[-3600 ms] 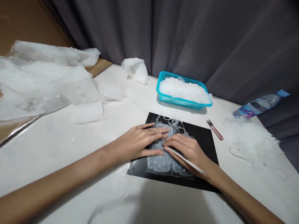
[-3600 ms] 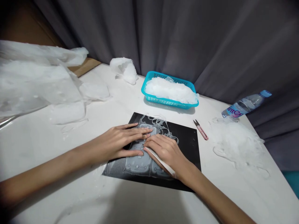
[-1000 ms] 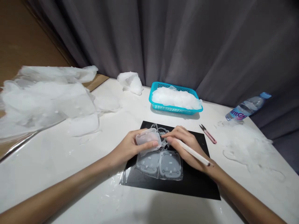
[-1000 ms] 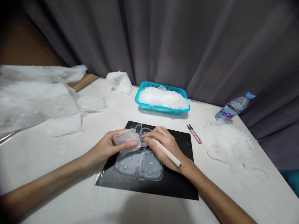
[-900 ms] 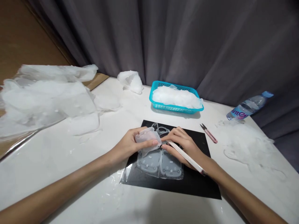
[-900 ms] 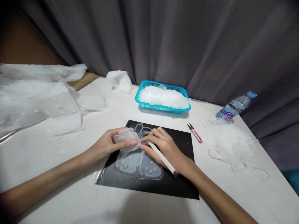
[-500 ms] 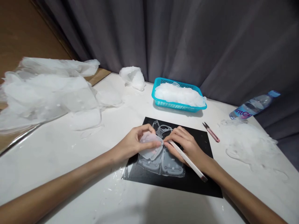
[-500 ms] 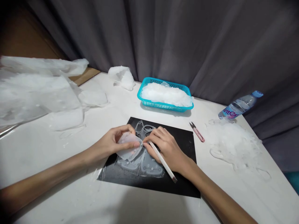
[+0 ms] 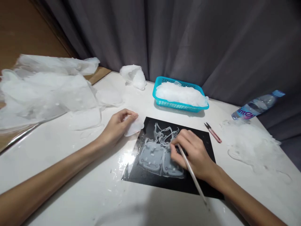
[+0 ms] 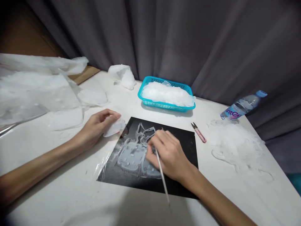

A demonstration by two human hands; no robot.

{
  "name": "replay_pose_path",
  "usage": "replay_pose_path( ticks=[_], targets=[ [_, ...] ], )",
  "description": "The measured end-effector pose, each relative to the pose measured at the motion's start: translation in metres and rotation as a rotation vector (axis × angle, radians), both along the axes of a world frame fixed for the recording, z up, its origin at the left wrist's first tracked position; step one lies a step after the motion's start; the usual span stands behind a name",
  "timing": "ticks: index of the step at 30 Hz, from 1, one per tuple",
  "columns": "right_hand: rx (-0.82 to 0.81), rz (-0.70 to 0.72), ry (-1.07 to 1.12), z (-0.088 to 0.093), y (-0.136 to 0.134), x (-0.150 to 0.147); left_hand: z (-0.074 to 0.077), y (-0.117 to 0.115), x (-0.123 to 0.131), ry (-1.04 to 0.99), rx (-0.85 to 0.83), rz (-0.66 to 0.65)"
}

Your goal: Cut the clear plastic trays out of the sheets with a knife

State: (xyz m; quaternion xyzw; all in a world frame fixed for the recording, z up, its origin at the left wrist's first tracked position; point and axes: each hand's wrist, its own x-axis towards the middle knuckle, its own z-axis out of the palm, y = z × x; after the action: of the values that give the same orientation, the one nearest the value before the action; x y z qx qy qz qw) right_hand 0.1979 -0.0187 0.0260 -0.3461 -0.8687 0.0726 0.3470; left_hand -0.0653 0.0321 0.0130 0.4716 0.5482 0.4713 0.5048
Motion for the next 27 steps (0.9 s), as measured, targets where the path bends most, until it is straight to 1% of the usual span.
replay_pose_path(
  ticks=[2,4,5,7,10,13,15,19,23,25,27],
  targets=[
    [-0.107,-0.134,0.063,-0.003,0.007,0.004,0.009,-0.001,0.0,-0.035,0.041,-0.089],
    [-0.179,-0.237,0.106,-0.007,0.015,0.006,0.018,-0.012,0.009,-0.105,0.022,-0.216],
    [-0.194,-0.266,0.124,-0.008,0.018,0.007,0.021,-0.019,0.015,-0.15,0.02,-0.248],
    [-0.195,-0.276,0.186,-0.008,0.019,0.007,0.023,-0.031,0.025,-0.173,0.028,-0.341],
    [-0.201,-0.18,0.267,-0.004,0.01,0.003,0.017,-0.04,0.03,-0.115,0.078,-0.434],
    [-0.203,-0.038,0.216,-0.003,0.0,-0.003,0.011,-0.04,0.029,-0.078,0.107,-0.487],
    [-0.185,0.013,0.181,-0.003,-0.005,-0.006,0.009,-0.04,0.028,-0.056,0.135,-0.509],
    [-0.134,0.026,0.189,-0.002,-0.006,-0.006,0.007,-0.04,0.026,0.026,0.236,-0.561],
    [-0.086,0.034,0.196,0.005,-0.004,-0.001,0.002,-0.04,0.019,0.241,0.371,-0.645],
    [-0.08,0.039,0.168,0.006,-0.003,0.002,0.0,-0.041,0.017,0.308,0.448,-0.653],
    [-0.082,0.043,0.129,0.004,-0.001,0.006,0.0,-0.042,0.015,0.321,0.491,-0.65]
  ],
)
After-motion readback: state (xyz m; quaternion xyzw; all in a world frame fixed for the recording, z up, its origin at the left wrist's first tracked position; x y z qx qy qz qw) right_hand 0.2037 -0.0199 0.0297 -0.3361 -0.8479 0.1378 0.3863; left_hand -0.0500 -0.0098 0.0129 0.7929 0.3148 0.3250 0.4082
